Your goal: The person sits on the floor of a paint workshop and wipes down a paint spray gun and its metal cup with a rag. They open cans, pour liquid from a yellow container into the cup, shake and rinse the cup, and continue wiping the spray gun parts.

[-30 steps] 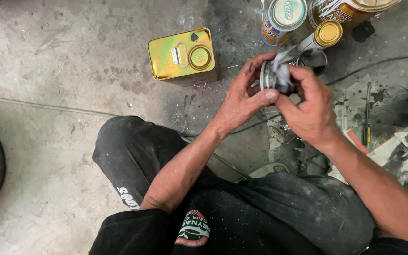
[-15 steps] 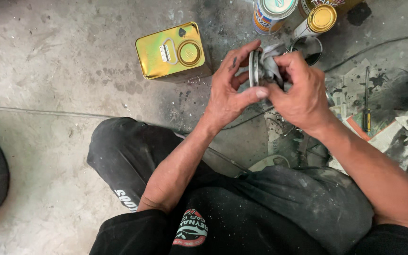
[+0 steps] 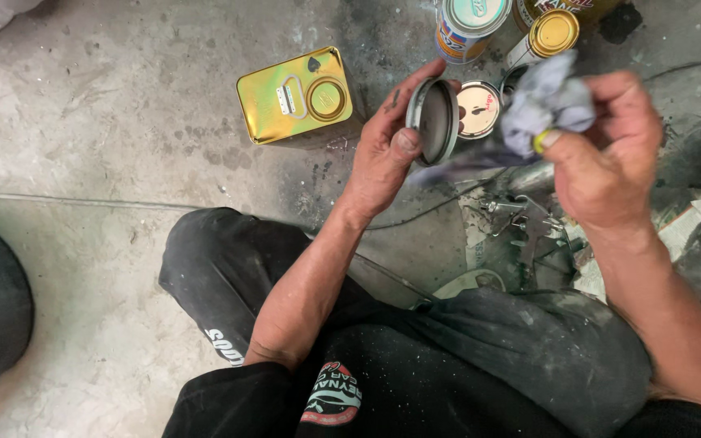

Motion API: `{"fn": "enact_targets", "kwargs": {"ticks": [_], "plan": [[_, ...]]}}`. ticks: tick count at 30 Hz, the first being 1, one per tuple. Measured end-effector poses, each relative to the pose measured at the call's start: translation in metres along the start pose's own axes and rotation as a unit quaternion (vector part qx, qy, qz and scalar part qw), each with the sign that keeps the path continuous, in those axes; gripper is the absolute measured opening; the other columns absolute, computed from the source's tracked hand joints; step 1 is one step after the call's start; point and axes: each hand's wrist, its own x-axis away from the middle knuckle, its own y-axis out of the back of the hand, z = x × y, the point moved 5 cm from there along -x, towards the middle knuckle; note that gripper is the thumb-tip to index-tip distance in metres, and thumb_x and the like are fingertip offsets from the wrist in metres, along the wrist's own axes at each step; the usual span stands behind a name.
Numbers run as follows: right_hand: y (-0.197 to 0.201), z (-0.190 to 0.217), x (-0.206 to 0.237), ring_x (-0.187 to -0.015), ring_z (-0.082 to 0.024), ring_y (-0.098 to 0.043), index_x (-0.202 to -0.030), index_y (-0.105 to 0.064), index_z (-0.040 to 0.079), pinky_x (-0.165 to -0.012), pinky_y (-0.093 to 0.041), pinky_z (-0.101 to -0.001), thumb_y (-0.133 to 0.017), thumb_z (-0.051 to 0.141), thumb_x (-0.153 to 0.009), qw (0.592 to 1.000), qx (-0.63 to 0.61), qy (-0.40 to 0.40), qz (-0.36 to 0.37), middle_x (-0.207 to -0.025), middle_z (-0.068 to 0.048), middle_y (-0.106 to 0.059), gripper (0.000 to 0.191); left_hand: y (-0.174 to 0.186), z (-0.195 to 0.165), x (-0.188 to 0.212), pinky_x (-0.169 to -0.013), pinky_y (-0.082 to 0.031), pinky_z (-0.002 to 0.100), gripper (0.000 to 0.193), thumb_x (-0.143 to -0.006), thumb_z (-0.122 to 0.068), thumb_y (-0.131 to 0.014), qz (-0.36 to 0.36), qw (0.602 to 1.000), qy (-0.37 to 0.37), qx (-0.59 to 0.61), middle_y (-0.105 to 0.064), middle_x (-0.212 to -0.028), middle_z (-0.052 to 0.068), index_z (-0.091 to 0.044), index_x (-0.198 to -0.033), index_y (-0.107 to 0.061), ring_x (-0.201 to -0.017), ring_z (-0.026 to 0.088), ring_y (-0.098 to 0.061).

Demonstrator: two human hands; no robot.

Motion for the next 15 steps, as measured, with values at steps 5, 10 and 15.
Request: {"fn": "enact_targets", "kwargs": {"ticks": [5, 10, 15], "plan": [[-0.030, -0.004, 0.000, -0.097, -0.012, -0.063, -0.123, -0.058, -0.002, -0.088, -0.056, -0.0283, -0.066, -0.002, -0.096, 0.984, 0.141, -0.020, 0.111, -0.108, -0.004, -0.063, 0.028, 0.000, 0.003, 0.001, -0.125, -0.041, 0.035, 0.100, -0.093, -0.066, -0.073, 0.018, 0.999, -0.011, -0.041, -0.052, -0.152, 0.009, -0.004, -0.161, -0.034, -0.142, 0.019, -0.051], [-0.051, -0.008, 0.002, -0.104, -0.017, -0.072, -0.123, -0.067, -0.001, -0.089, -0.057, -0.0313, -0.070, -0.003, -0.098, 0.906, 0.400, 0.085, 0.113, -0.116, -0.010, -0.073, 0.026, -0.003, 0.017, 0.003, -0.124, -0.037, 0.035, 0.089, -0.097, -0.057, -0.076, 0.039, 0.997, 0.009, -0.071, -0.049, -0.154, 0.008, -0.005, -0.161, -0.042, -0.141, 0.019, -0.047], [-0.037, -0.012, 0.000, -0.103, -0.012, -0.069, -0.128, -0.065, -0.004, -0.095, -0.058, -0.0284, -0.064, -0.001, -0.106, 0.982, 0.178, -0.024, 0.064, -0.116, -0.009, -0.073, 0.023, 0.004, 0.014, -0.001, -0.124, -0.050, 0.042, 0.097, -0.082, -0.047, -0.089, -0.001, 0.983, -0.005, -0.185, -0.052, -0.145, 0.009, -0.009, -0.160, -0.046, -0.137, 0.022, -0.055]]}}
